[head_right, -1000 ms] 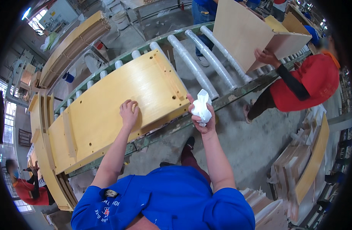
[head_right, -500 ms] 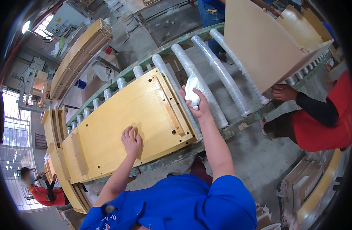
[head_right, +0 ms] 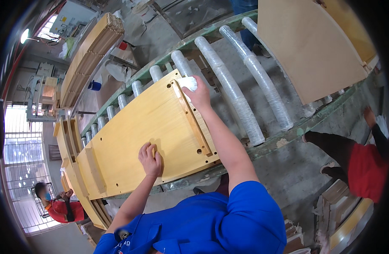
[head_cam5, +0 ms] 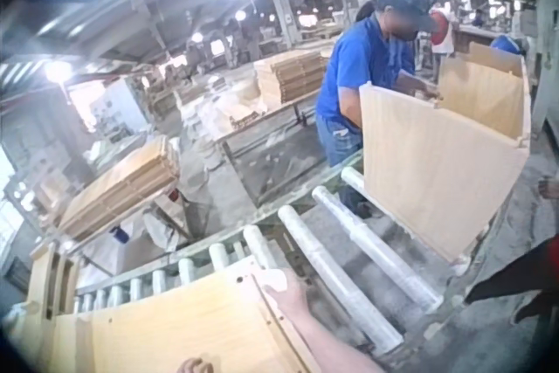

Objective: The person wipes the surface of several light-colored wooden panels using a white cloth. They move along a roller conveyor, cleaning each panel individually and occasionally picking up additional cloths from the floor.

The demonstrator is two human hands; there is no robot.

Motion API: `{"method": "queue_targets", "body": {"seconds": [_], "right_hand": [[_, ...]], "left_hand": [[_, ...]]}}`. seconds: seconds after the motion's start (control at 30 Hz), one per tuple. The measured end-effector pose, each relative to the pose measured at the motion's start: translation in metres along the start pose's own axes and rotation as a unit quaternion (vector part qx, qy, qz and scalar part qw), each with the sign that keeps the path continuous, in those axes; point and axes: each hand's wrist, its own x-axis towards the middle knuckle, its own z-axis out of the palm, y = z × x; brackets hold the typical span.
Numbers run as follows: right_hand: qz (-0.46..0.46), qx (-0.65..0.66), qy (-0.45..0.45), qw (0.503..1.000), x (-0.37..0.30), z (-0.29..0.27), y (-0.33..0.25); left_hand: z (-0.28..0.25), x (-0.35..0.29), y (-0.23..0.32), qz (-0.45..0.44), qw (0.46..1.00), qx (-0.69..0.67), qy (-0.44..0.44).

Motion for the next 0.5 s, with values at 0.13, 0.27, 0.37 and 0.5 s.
{"method": "queue_targets", "body": {"seconds": [0.13,0.27,0.37,0.5], "right_hand": [[-0.073,-0.115,-0.001,0.991,0.004,0.003,-0.004],[-0.082,-0.171,-0.005,0.982,0.002,0.007,-0.009],[-0.097,-0.192,0.007,0.977,-0.002,0.005,-0.008],[-0.103,-0.192,0.001,0.976,-0.015,0.0,-0.009]], "left_hand": [[0.001,0.003,0.0,-0.001,1.0,-0.004,0.0],[0.001,0.003,-0.001,0.0,1.0,-0.002,-0.003],[0.002,0.004,0.0,0.007,1.0,-0.002,0.0],[0.004,0.002,-0.003,0.009,1.0,0.004,0.006]]}}
